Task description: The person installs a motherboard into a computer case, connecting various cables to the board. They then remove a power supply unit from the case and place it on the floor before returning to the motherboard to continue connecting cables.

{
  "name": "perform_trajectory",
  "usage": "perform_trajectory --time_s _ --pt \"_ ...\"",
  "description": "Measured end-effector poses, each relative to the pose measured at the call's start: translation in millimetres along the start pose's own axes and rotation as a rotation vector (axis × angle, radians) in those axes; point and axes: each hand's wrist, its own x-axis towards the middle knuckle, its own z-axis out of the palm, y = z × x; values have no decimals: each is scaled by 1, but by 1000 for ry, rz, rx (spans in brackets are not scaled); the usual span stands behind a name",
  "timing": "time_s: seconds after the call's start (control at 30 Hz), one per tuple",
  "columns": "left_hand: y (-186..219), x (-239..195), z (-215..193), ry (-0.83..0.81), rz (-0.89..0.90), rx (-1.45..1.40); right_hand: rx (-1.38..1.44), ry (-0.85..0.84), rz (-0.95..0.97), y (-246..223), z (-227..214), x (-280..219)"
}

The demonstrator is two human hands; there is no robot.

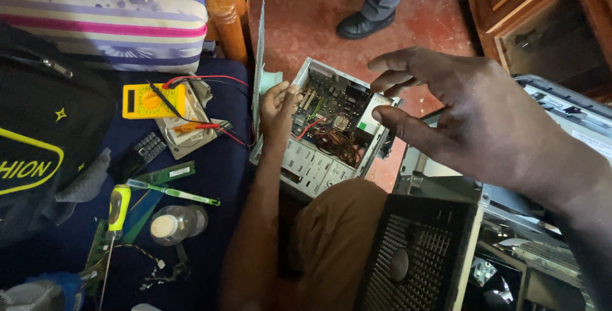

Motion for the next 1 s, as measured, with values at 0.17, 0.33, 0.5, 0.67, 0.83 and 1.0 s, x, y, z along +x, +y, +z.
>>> perform_trajectory --time_s 0.17,0.33,0.5,0.67,0.83,1.0 --pt "-23 9 5 -73 129 89 -12 2 -24 5 0 0" --pt "-27 -3 5 -25 163 539 -13 19 -41 8 -1 -2" --pt "3 -10 -10 115 689 1046 -1 3 50 14 -1 -2" --pt "27 1 -4 202 943 1243 -13 20 -1 18 -1 1" --pt "11 46 21 473 785 1973 -27 22 -32 20 1 -2" --pt "8 116 18 307 502 2131 11 19 40 18 -3 -3"
